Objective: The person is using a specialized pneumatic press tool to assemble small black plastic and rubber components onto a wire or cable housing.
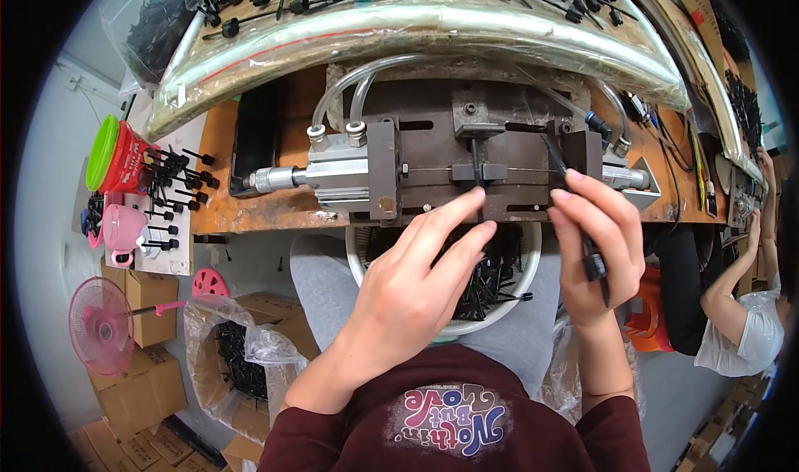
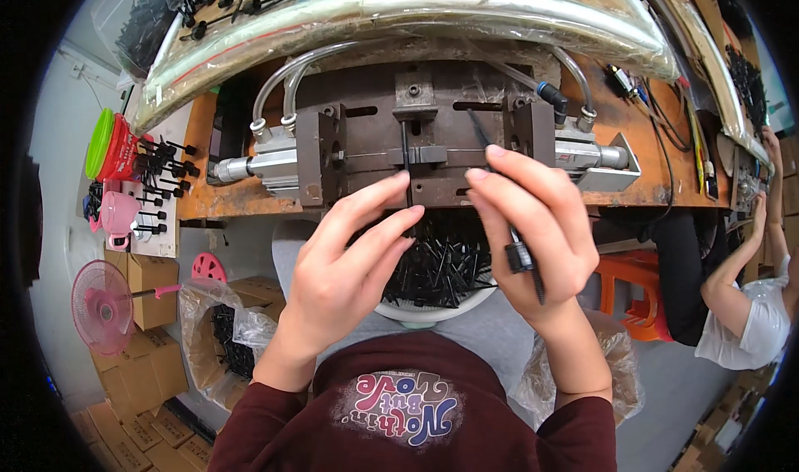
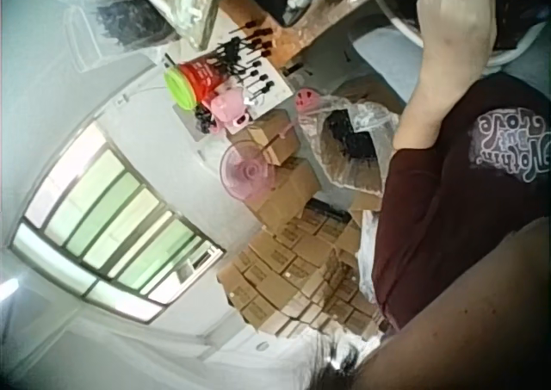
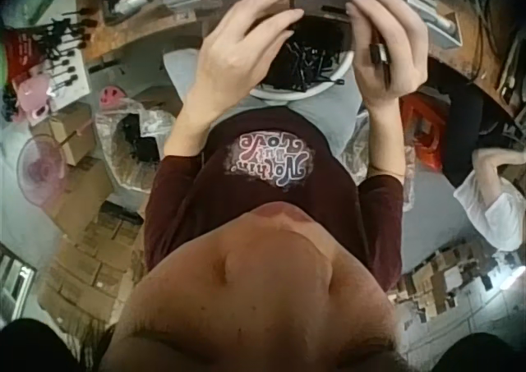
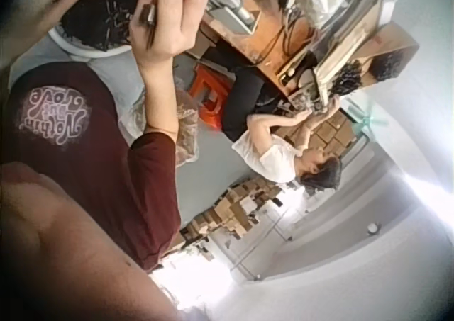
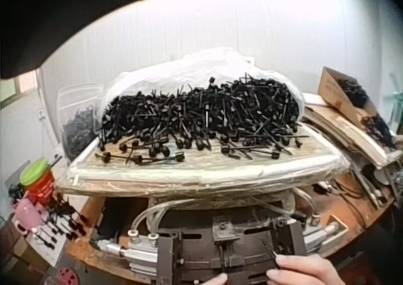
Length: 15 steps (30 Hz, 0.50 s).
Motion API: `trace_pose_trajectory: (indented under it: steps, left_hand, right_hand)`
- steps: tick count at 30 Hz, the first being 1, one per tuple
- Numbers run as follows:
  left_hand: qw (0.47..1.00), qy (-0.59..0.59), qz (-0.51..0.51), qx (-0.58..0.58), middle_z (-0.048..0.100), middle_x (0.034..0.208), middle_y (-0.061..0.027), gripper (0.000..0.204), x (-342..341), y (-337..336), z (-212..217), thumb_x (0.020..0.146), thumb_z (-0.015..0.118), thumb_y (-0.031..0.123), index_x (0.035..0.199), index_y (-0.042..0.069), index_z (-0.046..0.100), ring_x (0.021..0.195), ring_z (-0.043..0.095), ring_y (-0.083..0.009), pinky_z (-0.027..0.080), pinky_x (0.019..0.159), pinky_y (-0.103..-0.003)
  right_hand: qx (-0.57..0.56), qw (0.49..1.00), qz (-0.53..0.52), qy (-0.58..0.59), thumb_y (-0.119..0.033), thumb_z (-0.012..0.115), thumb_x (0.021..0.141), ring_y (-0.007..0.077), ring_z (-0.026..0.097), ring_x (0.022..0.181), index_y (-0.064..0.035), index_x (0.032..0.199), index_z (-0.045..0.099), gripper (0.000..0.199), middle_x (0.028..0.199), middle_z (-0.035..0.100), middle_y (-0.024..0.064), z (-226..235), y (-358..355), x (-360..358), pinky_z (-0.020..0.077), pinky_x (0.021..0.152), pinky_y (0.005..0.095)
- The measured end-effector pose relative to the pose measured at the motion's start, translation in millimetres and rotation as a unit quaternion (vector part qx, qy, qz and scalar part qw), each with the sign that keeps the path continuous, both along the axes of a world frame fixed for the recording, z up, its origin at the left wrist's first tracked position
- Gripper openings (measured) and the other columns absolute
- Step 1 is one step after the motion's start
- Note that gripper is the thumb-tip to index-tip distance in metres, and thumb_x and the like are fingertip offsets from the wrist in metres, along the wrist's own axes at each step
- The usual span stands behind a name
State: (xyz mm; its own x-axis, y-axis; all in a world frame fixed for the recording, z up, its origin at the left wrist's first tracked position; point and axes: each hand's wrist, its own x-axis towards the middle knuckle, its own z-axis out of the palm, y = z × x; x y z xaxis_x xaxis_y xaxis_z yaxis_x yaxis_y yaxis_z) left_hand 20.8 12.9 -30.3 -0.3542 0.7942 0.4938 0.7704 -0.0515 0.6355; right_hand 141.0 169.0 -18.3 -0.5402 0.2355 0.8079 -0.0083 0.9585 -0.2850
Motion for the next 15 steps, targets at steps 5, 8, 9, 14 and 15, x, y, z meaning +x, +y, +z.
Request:
trace_pose_trajectory:
  steps: [5,8,9,14,15]
  left_hand:
    - [0.990,0.127,0.000,-0.062,0.058,0.128,-0.0165,0.026,-1.5,9.9,-7.6,0.078,0.066,0.001,0.103,-0.002,0.065,0.099,0.065,-0.0283,0.050,0.094,-0.040]
    - [0.984,0.156,0.015,-0.082,0.060,0.126,-0.0150,0.024,-3.0,15.8,0.7,0.078,0.066,0.003,0.101,-0.001,0.066,0.095,0.066,-0.0256,0.051,0.092,-0.039]
    - [0.983,0.160,0.020,-0.088,0.061,0.126,-0.0144,0.023,-3.5,16.9,2.4,0.078,0.067,0.004,0.100,-0.001,0.066,0.093,0.066,-0.0247,0.051,0.091,-0.038]
    - [0.979,0.171,0.032,-0.103,0.063,0.123,-0.0123,0.022,-2.9,17.0,1.9,0.077,0.068,0.006,0.099,0.001,0.068,0.082,0.067,-0.0221,0.053,0.077,-0.033]
    - [0.978,0.172,0.036,-0.112,0.064,0.122,-0.0120,0.022,-2.6,16.2,1.8,0.077,0.069,0.006,0.098,0.001,0.068,0.080,0.067,-0.0219,0.053,0.074,-0.032]
  right_hand:
    - [-0.048,0.999,0.003,0.013,0.007,0.072,0.076,0.0242,0.066,0.083,0.0000,0.099,0.065,0.025,0.100,0.068,0.0172,-4.0,0.1,11.5,0.0510,0.073,0.0314]
    - [-0.070,0.997,0.019,0.027,0.006,0.073,0.076,0.0243,0.066,0.082,-0.0012,0.100,0.062,0.028,0.100,0.069,0.0187,-6.9,-0.5,16.9,0.0506,0.072,0.0312]
    - [-0.079,0.996,0.020,0.030,0.007,0.073,0.076,0.0243,0.066,0.082,-0.0013,0.100,0.062,0.028,0.100,0.069,0.0185,-6.9,-1.7,18.7,0.0508,0.072,0.0313]
    - [-0.030,0.999,-0.011,0.001,0.006,0.077,0.073,0.0237,0.064,0.080,-0.0022,0.098,0.064,0.029,0.100,0.068,0.0134,-2.3,-3.7,23.9,0.0517,0.071,0.0308]
    - [-0.019,1.000,-0.016,0.005,0.004,0.078,0.072,0.0234,0.063,0.080,-0.0020,0.094,0.066,0.026,0.100,0.068,0.0122,-5.6,-4.2,23.0,0.0520,0.070,0.0307]
